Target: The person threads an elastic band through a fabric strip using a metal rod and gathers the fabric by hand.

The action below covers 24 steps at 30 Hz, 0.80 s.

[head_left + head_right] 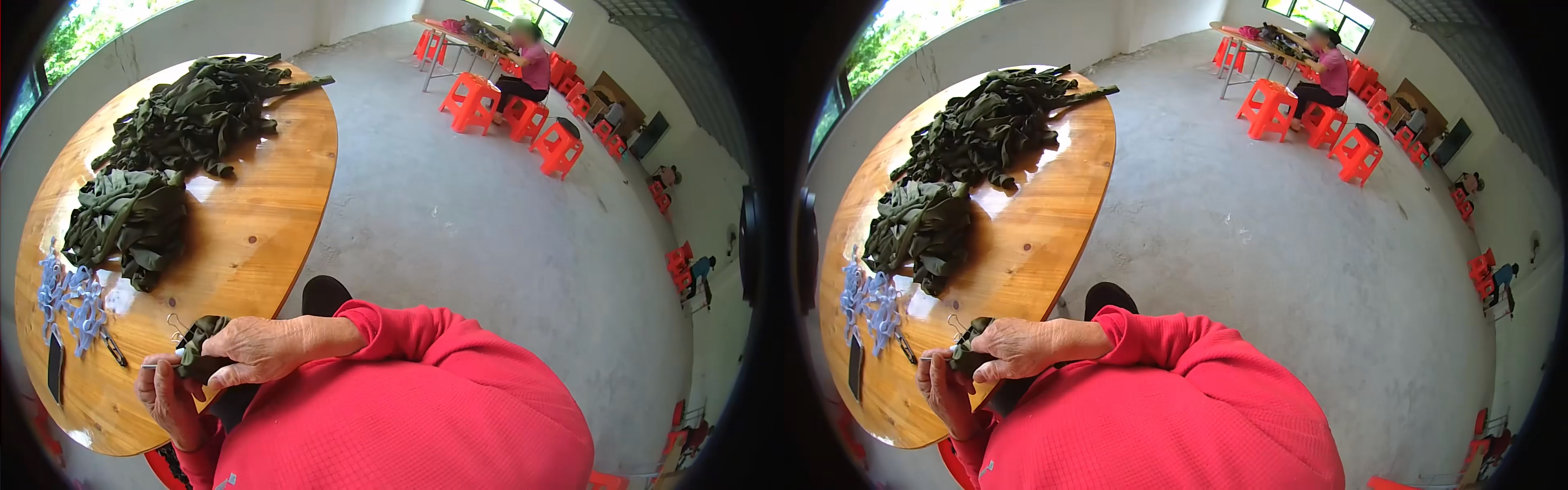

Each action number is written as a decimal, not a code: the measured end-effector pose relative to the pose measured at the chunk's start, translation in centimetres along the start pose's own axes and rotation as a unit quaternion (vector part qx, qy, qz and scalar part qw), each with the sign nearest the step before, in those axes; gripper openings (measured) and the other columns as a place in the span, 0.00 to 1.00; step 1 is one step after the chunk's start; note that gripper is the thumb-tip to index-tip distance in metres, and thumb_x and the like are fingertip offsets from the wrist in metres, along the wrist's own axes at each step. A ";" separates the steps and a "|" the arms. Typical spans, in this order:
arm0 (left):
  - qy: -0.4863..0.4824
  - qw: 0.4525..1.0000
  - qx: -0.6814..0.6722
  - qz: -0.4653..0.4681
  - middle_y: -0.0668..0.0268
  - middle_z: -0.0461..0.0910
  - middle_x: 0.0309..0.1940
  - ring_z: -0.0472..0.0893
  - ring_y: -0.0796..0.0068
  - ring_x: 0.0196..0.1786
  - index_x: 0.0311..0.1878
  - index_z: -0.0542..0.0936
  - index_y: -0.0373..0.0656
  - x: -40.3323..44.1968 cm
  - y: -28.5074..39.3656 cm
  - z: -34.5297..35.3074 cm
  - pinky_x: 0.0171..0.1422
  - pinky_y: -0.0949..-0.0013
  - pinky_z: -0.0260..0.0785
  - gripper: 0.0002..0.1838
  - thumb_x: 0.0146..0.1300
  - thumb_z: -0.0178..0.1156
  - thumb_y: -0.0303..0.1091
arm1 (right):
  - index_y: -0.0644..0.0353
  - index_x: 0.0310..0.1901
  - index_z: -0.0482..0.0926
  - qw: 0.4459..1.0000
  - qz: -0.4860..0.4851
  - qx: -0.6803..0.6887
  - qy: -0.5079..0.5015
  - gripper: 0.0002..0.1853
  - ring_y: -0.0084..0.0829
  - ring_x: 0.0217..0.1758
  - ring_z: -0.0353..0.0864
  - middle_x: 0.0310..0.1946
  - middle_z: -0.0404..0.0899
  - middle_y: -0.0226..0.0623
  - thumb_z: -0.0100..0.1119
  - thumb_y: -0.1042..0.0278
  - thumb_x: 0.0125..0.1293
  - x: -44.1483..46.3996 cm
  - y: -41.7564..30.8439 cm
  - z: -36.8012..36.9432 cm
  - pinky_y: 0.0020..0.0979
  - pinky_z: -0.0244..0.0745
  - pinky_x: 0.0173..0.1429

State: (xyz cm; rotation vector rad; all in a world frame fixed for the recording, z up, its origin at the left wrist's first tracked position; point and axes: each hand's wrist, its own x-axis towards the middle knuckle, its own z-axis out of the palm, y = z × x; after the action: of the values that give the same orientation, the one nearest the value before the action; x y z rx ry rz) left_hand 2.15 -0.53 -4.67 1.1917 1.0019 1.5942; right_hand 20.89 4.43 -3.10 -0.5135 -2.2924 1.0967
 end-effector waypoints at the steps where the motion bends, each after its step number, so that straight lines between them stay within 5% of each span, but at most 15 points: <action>1: 0.004 1.000 0.003 0.003 0.70 0.67 0.13 0.61 0.85 0.09 0.33 0.73 0.39 0.3 0.1 0.1 0.13 0.81 0.49 0.12 0.66 0.50 0.38 | 0.66 0.37 0.75 1.000 0.012 -0.011 -0.012 0.19 0.54 0.36 0.75 0.28 0.76 0.54 0.54 0.54 0.60 0.2 -0.2 -0.1 0.43 0.69 0.42; 3: -0.014 1.000 -0.015 0.003 0.69 0.68 0.13 0.61 0.85 0.09 0.33 0.73 0.38 0.8 0.2 0.1 0.12 0.81 0.49 0.12 0.66 0.50 0.38 | 0.65 0.34 0.77 1.000 -0.009 -0.012 0.002 0.16 0.47 0.31 0.77 0.25 0.77 0.50 0.53 0.56 0.62 0.7 -0.2 -0.2 0.39 0.71 0.39; 6: -0.039 0.998 -0.051 -0.008 0.67 0.69 0.15 0.64 0.83 0.10 0.33 0.73 0.36 1.3 0.7 0.3 0.12 0.81 0.55 0.12 0.66 0.50 0.37 | 0.67 0.31 0.73 0.983 0.048 0.161 -0.069 0.17 0.34 0.22 0.76 0.19 0.75 0.41 0.51 0.57 0.65 1.0 -1.3 -1.8 0.33 0.71 0.31; 7: -0.039 0.998 -0.055 -0.010 0.67 0.69 0.15 0.65 0.83 0.10 0.33 0.73 0.36 1.5 0.6 0.3 0.12 0.81 0.55 0.13 0.66 0.50 0.37 | 0.67 0.31 0.74 0.972 0.051 0.216 -0.074 0.14 0.21 0.17 0.72 0.16 0.73 0.31 0.49 0.63 0.66 1.1 -1.1 -1.9 0.26 0.68 0.25; 12: -0.004 1.000 -0.005 -0.009 0.71 0.66 0.14 0.61 0.87 0.12 0.33 0.73 0.36 2.3 0.8 0.7 0.14 0.84 0.52 0.14 0.68 0.48 0.38 | 0.66 0.32 0.74 0.953 0.095 0.281 -0.068 0.10 0.17 0.15 0.69 0.16 0.70 0.28 0.46 0.70 0.67 1.7 -1.1 -2.0 0.23 0.65 0.21; 16: 0.038 0.989 0.079 0.123 0.76 0.55 0.13 0.54 0.89 0.13 0.32 0.74 0.35 3.6 0.1 0.3 0.17 0.84 0.48 0.14 0.68 0.48 0.36 | 0.65 0.32 0.73 0.935 0.153 0.308 -0.083 0.10 0.16 0.14 0.66 0.15 0.69 0.27 0.47 0.69 0.67 1.4 -0.6 -2.1 0.22 0.64 0.19; 17: 0.019 0.988 -0.153 0.026 0.76 0.54 0.13 0.52 0.90 0.14 0.32 0.73 0.34 4.4 -0.1 -1.2 0.17 0.83 0.48 0.13 0.69 0.47 0.34 | 0.65 0.33 0.73 0.934 0.165 0.304 -0.093 0.10 0.16 0.14 0.66 0.16 0.69 0.27 0.48 0.68 0.67 1.2 -0.7 -2.4 0.22 0.63 0.19; 18: 0.013 0.993 -0.105 0.055 0.76 0.53 0.16 0.52 0.90 0.17 0.33 0.72 0.33 4.9 -0.9 -2.9 0.19 0.83 0.47 0.07 0.64 0.52 0.28 | 0.65 0.33 0.73 0.930 0.175 0.304 -0.110 0.10 0.16 0.14 0.66 0.16 0.69 0.27 0.48 0.67 0.67 1.1 -0.6 -2.5 0.22 0.63 0.19; 19: -0.008 0.961 0.189 0.202 0.76 0.53 0.20 0.53 0.90 0.19 0.34 0.72 0.31 4.9 -0.6 -3.2 0.21 0.83 0.48 0.03 0.56 0.54 0.19 | 0.65 0.34 0.73 0.925 0.175 0.322 -0.102 0.10 0.16 0.15 0.66 0.17 0.69 0.27 0.49 0.66 0.67 1.0 -0.3 -2.3 0.22 0.64 0.19; 21: 0.016 0.914 0.282 0.290 0.75 0.55 0.24 0.54 0.89 0.21 0.40 0.73 0.30 4.4 1.2 -2.0 0.23 0.83 0.53 0.11 0.51 0.52 0.15 | 0.65 0.35 0.73 0.905 0.217 0.351 -0.105 0.10 0.16 0.16 0.67 0.18 0.70 0.27 0.50 0.65 0.66 1.0 -0.4 -2.6 0.21 0.65 0.21; 24: 0.039 0.977 0.090 0.189 0.74 0.57 0.23 0.57 0.88 0.21 0.40 0.74 0.30 4.4 0.0 -3.4 0.23 0.81 0.59 0.11 0.53 0.52 0.10 | 0.63 0.42 0.75 0.876 0.260 0.392 -0.103 0.11 0.15 0.18 0.69 0.19 0.70 0.26 0.49 0.64 0.66 0.5 0.1 -2.6 0.17 0.65 0.23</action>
State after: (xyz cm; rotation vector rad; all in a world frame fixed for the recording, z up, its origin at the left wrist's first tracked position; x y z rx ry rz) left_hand -1.78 3.36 -4.29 1.5238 1.0321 1.8861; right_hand 22.13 6.27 -1.73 -0.7027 -1.6524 2.2829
